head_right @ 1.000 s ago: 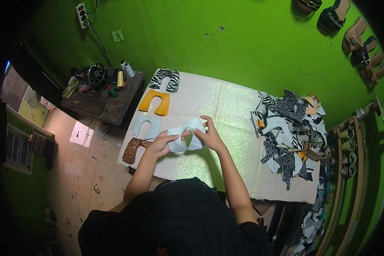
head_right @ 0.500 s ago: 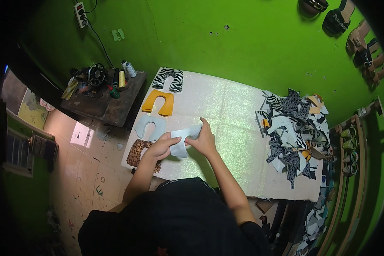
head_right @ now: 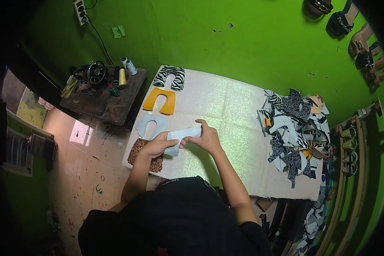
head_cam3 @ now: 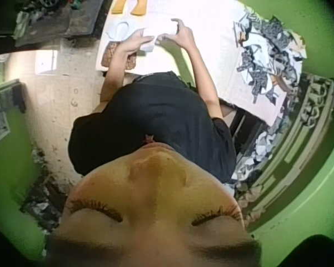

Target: The person is sorting and organizing various cut shoe upper materials on a workbench.

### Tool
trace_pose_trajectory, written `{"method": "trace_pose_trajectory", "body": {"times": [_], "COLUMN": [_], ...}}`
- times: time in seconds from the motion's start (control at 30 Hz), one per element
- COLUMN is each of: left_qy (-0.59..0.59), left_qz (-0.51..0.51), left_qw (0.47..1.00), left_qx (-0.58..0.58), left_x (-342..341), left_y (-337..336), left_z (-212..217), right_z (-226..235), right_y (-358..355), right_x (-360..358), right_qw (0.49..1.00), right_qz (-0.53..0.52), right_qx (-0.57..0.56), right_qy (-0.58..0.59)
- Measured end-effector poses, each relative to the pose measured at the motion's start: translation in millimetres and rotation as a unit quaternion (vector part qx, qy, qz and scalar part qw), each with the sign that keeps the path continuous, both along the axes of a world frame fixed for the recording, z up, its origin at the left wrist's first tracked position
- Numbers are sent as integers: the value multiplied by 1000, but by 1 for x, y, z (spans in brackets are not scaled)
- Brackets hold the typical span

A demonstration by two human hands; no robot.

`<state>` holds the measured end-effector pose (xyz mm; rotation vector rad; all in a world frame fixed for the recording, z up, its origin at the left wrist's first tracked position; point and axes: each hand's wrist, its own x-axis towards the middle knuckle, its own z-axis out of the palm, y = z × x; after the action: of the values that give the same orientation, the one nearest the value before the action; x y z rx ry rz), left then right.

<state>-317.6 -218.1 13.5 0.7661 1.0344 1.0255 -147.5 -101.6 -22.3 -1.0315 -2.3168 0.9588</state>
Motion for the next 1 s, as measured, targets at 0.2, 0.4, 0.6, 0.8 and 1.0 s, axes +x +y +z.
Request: {"method": "trace_pose_trajectory", "body": {"times": [0.2, 0.4, 0.6, 0.8, 1.0], "left_qy": [-20, 8, -14, -242, 40], "left_qz": [13, 80, 126, 179, 290], "left_qw": [999, 994, 986, 952, 951], "left_qx": [-37, -72, -110, -52, -95], "left_x": [-10, -31, -82, -123, -141], "left_y": [-4, -12, -15, -24, -10], "left_z": [-5, -25, -47, -81, -111], "right_z": [-23, -38, -41, -55, -89], "right_y": [8, 1, -3, 2, 3], "right_x": [1, -11, -54, -114, -148], "right_qw": [970, 897, 870, 904, 917], "right_qz": [47, 97, 89, 21, -37], "right_qx": [-220, -411, -482, -414, -394], "right_qy": [92, 134, 55, 101, 57]}}
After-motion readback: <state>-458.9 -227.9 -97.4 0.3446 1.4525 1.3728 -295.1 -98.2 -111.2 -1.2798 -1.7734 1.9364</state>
